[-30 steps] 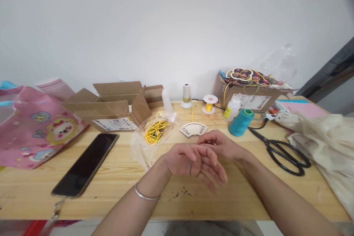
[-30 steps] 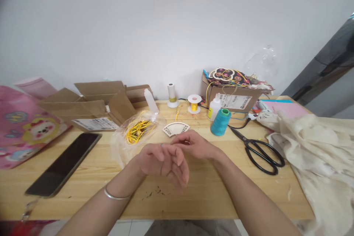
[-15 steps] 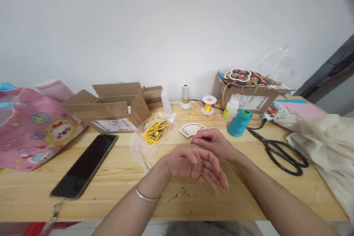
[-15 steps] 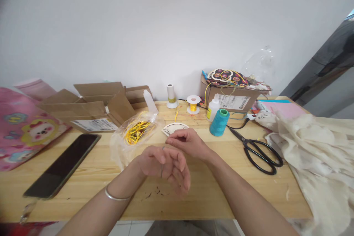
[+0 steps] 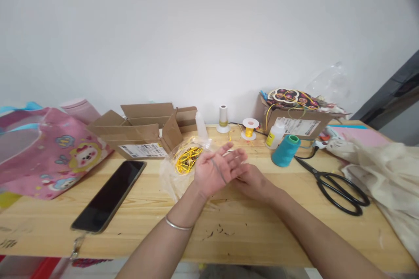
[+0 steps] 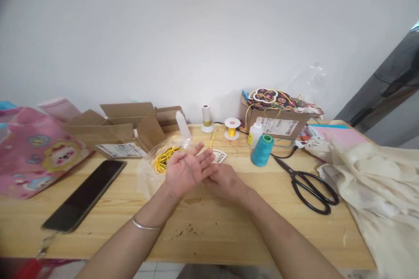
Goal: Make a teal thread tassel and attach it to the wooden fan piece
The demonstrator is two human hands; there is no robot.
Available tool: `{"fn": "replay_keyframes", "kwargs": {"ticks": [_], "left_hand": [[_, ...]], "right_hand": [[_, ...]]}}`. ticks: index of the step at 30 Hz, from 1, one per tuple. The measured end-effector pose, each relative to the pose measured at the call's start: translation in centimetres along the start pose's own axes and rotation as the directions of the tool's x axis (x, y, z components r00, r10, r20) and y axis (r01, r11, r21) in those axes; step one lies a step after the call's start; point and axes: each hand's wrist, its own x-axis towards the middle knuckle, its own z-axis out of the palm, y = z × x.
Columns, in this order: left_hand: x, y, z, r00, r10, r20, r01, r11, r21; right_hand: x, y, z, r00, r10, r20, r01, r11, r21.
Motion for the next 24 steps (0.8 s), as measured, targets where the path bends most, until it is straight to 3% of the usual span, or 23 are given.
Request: {"fn": "replay_keyframes", "kwargs": {"ticks": [4, 10, 13, 18, 24], "left_hand": [[0.8, 0.7, -0.3, 0.967, 0.209, -0.145, -0.206, 0.978, 0.031], [1.7, 1.4, -1.0, 0.916, 0.325, -0.237, -0.304, 0.945, 0.118], [2.3, 1.7, -1.1, 0.913, 0.301, -0.277, -0.258, 0.949, 0.184], [2.9, 1.9, -0.7, 0.935, 0.220, -0.278, -0.141, 0.950, 0.280], [2.7, 1.3, -0.6, 0.981, 0.008, -0.191, 0.035, 0.974, 0.223]], "right_hand": [[0.4, -0.7, -0.5, 0.996, -0.050, 0.071, 0.065, 0.974, -0.217], [1.0, -2.3, -2.2, 0.985, -0.014, 0.173, 0.101, 0.856, -0.507], [1.6, -2.9, -3.1, 0.985, -0.057, 0.161, 0.135, 0.837, -0.531], [3.4, -3.3, -5.1, 0.982, -0.155, 0.111, 0.189, 0.877, -0.442], [5.6, -3.2, -7.0, 0.986, -0.093, 0.135, 0.141, 0.898, -0.417]]}}
